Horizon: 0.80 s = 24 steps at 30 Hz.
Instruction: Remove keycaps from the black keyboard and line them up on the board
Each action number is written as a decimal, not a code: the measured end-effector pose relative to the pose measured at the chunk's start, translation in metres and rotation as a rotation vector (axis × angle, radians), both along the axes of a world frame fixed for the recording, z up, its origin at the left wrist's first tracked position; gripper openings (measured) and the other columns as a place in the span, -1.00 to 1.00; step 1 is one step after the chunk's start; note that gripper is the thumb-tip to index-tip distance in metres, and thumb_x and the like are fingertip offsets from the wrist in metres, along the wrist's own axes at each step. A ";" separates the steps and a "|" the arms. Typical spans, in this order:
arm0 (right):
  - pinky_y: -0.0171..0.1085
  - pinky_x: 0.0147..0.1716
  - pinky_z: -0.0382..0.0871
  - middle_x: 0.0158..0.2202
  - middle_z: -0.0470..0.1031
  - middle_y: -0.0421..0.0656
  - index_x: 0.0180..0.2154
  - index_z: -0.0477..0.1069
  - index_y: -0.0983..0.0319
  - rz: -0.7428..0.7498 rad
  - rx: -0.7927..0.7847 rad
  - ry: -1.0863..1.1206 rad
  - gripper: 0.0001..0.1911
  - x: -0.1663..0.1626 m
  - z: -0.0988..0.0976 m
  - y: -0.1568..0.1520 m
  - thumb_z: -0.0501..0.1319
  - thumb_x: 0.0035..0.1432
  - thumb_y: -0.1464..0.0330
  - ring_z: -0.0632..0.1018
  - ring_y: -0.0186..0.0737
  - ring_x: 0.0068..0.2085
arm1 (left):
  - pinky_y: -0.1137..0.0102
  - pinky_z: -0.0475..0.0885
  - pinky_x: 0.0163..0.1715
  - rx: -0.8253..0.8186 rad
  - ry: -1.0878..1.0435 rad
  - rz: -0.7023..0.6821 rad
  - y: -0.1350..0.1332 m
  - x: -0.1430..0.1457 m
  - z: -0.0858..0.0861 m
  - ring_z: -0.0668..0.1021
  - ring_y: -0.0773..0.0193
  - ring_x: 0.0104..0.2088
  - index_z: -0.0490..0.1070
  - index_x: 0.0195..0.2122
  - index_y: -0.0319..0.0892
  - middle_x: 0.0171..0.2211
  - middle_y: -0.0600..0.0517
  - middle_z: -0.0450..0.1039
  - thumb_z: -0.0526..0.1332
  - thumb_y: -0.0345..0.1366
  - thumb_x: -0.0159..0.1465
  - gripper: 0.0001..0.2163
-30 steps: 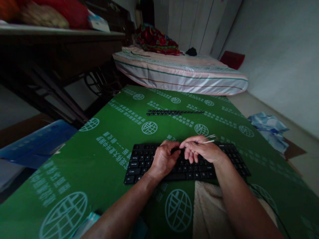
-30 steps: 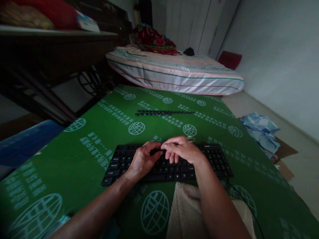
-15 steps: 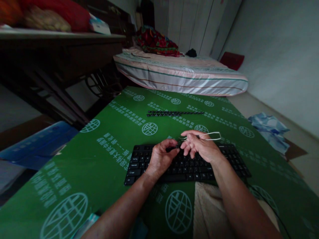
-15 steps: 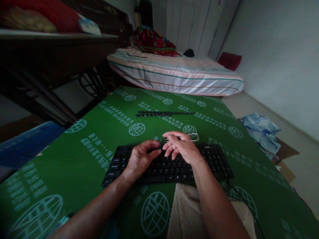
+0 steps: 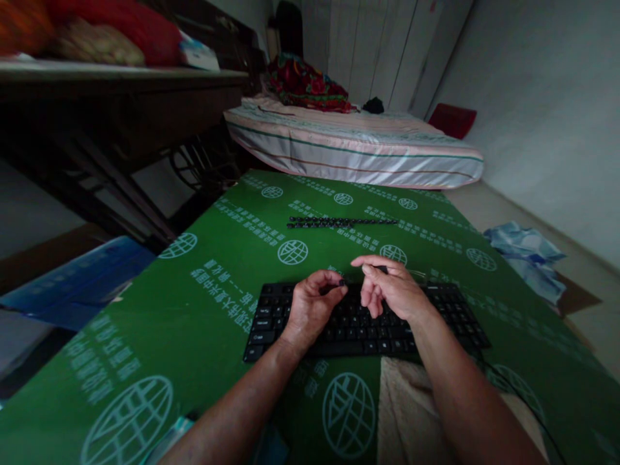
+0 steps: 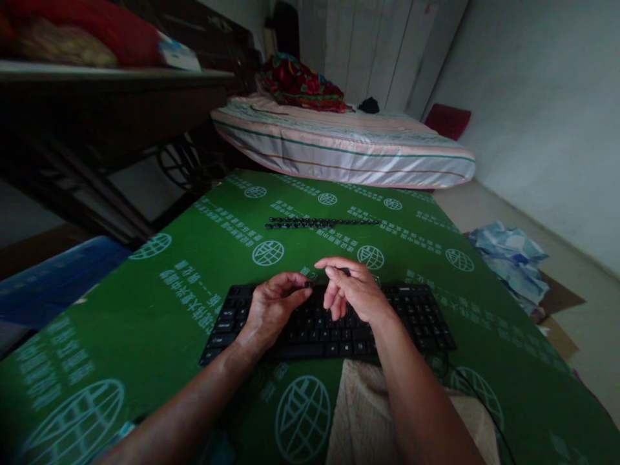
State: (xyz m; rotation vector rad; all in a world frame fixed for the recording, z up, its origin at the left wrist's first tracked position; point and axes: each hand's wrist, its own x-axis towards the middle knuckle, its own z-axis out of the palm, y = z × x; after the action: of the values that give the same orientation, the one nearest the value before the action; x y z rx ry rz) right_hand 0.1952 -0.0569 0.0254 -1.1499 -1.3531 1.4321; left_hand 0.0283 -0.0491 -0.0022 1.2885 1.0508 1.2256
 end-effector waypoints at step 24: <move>-0.45 -0.49 0.21 -0.49 0.40 -0.25 -0.23 0.43 0.24 -0.003 0.559 -0.626 -0.80 -0.011 -0.010 0.001 0.21 0.06 0.34 0.38 -0.42 -0.52 | 0.53 0.40 -0.37 -0.129 -0.243 -0.044 -0.005 -0.003 0.005 0.50 0.40 -0.45 0.48 -0.49 -0.21 -0.50 0.13 0.50 0.35 -0.44 -0.06 -0.90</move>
State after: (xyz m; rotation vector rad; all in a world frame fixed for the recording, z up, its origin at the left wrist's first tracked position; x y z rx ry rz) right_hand 0.1842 -0.0563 0.0159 -1.2469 -2.0103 0.6108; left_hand 0.0253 -0.0536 0.0030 1.0297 0.9060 1.2258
